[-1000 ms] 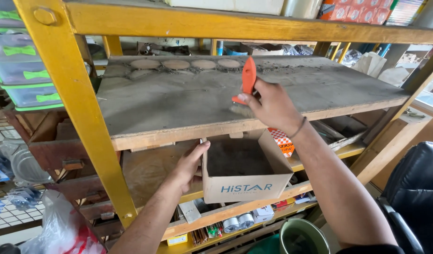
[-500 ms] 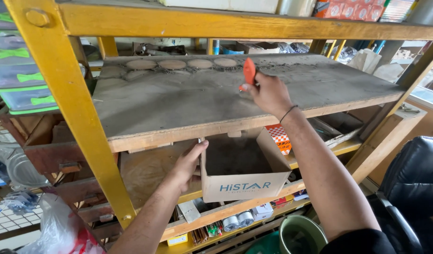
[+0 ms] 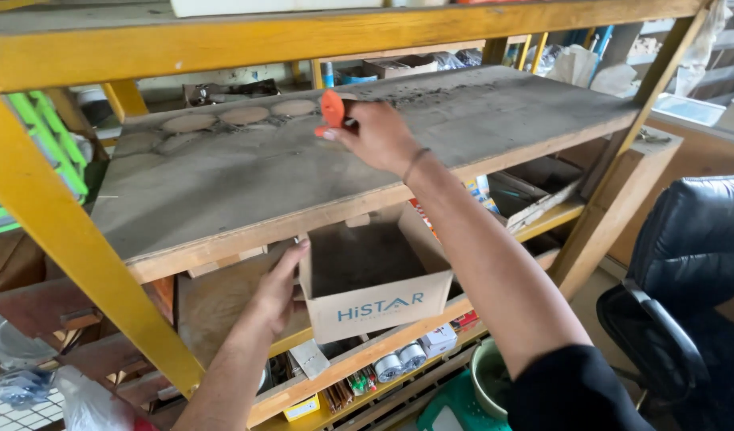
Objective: The person sweeps dust and debris from a wooden shelf using a small brush, directing the material into a cardboard box held underneath. The person repeatedly brushes different sections of the shelf surface and edges, collecting the dust into the box throughout the clip.
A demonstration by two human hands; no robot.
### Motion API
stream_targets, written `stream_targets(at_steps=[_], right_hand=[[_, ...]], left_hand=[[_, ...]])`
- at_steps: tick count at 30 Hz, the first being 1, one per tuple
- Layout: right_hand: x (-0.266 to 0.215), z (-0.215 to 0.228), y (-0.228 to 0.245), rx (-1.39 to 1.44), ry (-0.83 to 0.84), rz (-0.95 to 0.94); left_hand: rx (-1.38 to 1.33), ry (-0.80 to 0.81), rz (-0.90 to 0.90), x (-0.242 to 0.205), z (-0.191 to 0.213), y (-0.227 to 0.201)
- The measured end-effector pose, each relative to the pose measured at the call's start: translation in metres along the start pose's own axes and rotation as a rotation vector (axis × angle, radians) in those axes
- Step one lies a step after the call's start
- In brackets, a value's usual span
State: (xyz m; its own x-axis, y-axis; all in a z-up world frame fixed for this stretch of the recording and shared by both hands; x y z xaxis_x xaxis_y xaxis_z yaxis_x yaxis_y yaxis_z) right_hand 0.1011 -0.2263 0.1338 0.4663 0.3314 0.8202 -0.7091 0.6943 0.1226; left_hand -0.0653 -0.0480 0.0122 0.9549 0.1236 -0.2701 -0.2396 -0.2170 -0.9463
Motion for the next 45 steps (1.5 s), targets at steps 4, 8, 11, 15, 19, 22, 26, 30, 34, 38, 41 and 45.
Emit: stream_targets(at_steps=[4,8,11,15,19,22,26,30,34,38,41,45], right_hand=[[-0.009,-0.019,-0.018,0.254,0.076,-0.002],[-0.021,0.031,0.017,0.446,0.242,0.068],[-0.030,0.083,0.038,0.526,0.291,0.152],[-0.018,0.066,0.011,0.559,0.228,0.066],[-0.005,0.025,-0.005,0.294,0.213,0.111],[-0.019,0.026,0.003,0.366,0.233,0.124],[-0.041,0.080,0.041,0.422,0.263,0.238],[-0.019,0.057,0.023,0.396,0.209,0.260],[-0.005,0.001,-0.018,0.478,0.191,0.129],[-0.030,0.022,0.007,0.557,0.184,0.288],[-0.051,0.066,0.032,0.506,0.209,0.312],[-0.042,0.074,0.028,0.504,0.195,0.288]], left_hand=[[0.034,-0.016,-0.014,-0.010,-0.010,-0.009],[0.019,-0.044,-0.014,0.006,-0.005,0.006],[-0.001,-0.039,0.005,0.017,-0.001,0.010],[0.016,-0.052,0.000,0.020,-0.004,0.009],[0.031,-0.098,0.116,0.005,-0.008,0.000],[0.007,-0.062,0.061,0.010,-0.004,0.008],[-0.022,-0.039,0.021,0.023,0.000,0.020],[-0.030,-0.047,0.014,0.031,0.006,0.022],[-0.023,-0.053,-0.004,0.016,0.001,0.015],[-0.053,-0.048,-0.008,0.015,0.005,0.021],[-0.059,-0.039,-0.011,0.018,0.007,0.024],[-0.060,-0.027,-0.003,0.012,0.007,0.013]])
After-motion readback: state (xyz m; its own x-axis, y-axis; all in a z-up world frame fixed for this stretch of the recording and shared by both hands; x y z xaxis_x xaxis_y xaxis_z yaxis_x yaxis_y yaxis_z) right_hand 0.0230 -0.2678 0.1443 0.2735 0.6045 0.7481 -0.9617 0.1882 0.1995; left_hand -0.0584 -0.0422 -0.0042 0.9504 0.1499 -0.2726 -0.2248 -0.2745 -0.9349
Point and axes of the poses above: each hand's wrist, its own x-axis towards the middle knuckle, its own z-axis out of the back of the hand, y = z × x, the point moved 1 cm from there along x, towards the middle knuckle, and after that the axes turned 6 degrees about -y, right-handed, at the moved point
